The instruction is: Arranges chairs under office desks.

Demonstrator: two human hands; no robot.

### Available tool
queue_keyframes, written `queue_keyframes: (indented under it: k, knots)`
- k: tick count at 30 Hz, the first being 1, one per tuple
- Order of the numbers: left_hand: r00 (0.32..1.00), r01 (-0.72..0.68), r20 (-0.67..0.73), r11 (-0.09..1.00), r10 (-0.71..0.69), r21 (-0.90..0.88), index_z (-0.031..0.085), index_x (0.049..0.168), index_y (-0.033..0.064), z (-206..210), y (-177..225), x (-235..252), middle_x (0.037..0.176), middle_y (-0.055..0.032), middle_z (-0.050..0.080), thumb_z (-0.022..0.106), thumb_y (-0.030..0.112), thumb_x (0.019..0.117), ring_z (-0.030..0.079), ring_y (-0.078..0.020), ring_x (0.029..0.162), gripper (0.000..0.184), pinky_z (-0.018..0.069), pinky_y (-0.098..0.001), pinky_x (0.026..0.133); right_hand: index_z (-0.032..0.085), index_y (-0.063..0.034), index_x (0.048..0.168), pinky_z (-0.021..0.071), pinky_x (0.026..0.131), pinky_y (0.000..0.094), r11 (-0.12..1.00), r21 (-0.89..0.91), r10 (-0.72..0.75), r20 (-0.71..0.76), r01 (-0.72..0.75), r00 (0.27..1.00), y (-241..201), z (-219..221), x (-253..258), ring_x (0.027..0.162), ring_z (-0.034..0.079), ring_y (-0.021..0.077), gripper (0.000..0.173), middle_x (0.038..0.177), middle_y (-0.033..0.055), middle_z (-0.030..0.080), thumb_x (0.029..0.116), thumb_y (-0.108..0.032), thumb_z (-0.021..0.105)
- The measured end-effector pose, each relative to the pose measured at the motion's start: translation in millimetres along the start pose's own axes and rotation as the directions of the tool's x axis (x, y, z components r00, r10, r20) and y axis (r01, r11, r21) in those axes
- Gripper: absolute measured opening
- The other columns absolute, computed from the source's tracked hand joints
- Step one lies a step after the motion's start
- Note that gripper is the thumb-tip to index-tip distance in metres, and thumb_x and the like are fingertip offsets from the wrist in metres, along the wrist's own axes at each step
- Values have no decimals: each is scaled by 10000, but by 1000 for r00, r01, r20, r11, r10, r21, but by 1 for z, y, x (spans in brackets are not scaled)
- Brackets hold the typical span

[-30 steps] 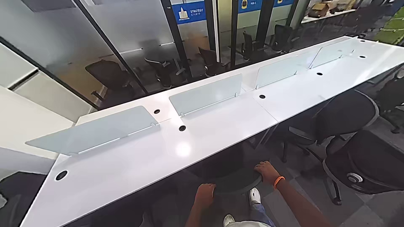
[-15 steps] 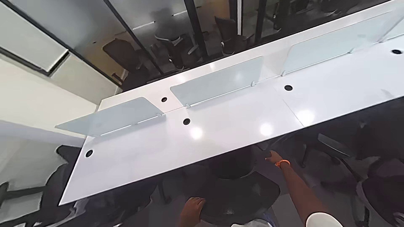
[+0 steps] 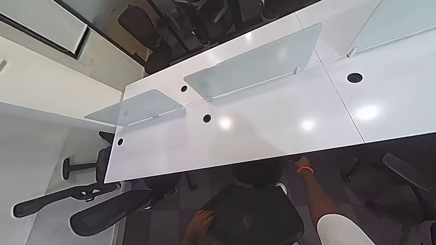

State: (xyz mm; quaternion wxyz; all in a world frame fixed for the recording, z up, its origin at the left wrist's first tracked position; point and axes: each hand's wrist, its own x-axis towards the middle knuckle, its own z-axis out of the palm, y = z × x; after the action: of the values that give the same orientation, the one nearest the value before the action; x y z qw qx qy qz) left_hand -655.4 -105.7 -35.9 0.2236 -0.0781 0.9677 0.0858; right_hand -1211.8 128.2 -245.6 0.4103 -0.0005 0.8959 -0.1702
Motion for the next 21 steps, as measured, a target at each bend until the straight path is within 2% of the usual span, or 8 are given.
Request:
queue_keyframes:
  k: [4,7,9,13,16,19,21]
  knots:
    - [999,30,23,1000,-30,4,770,1146,156,5,-1,-1,1234,-1,736,780,18,733,692,-207,1155,436,548,-465,978,405,64,1487,477,1065,561,999,-4,33,-23,-33,999,-1,6,-5,1281,584,420,976,1392,303,565,791,-452,853]
    - [999,22,34,1000,-22,0,767,1147,160,6,-3,-1,1234,5,735,835,62,672,692,-203,1150,490,548,-463,972,500,58,1400,497,1035,548,997,-46,56,2,-56,998,-4,4,-2,1241,614,397,923,1324,281,615,762,-504,862]
    - [999,21,26,1000,-21,-2,772,1137,154,6,-3,-1,1230,2,738,851,68,649,697,-209,1144,502,551,-469,969,520,53,1387,489,1045,549,997,-41,61,54,-59,997,-4,5,2,1251,607,392,929,1328,274,615,758,-546,847]
    - [999,-9,-32,1000,10,13,782,1103,148,5,-4,-2,1188,-12,750,838,99,624,711,-215,1109,485,567,-467,927,593,69,1290,533,975,544,983,170,49,129,-71,990,0,36,0,1116,677,372,824,1208,264,674,827,-587,779]
    - [1000,-1,-10,1000,1,20,779,1111,152,6,-3,-2,1195,-18,747,824,85,666,711,-215,1106,452,565,-467,928,442,74,1435,544,968,527,935,342,52,119,-90,992,7,58,5,1134,660,379,856,1317,292,600,884,-494,768]
    - [1000,8,-4,1000,-8,6,775,1125,150,5,-2,-3,1208,-27,742,802,49,701,706,-220,1123,436,559,-470,949,380,72,1480,531,992,518,925,369,47,143,-97,989,13,53,10,1161,648,374,861,1347,290,587,897,-419,780]
    - [1000,31,-1,999,-31,-38,772,1142,135,4,0,-3,1223,-43,738,770,-1,730,698,-236,1141,434,546,-487,974,379,57,1483,541,963,514,930,361,25,138,-74,990,16,46,12,1120,660,368,839,1322,284,600,900,-390,783]
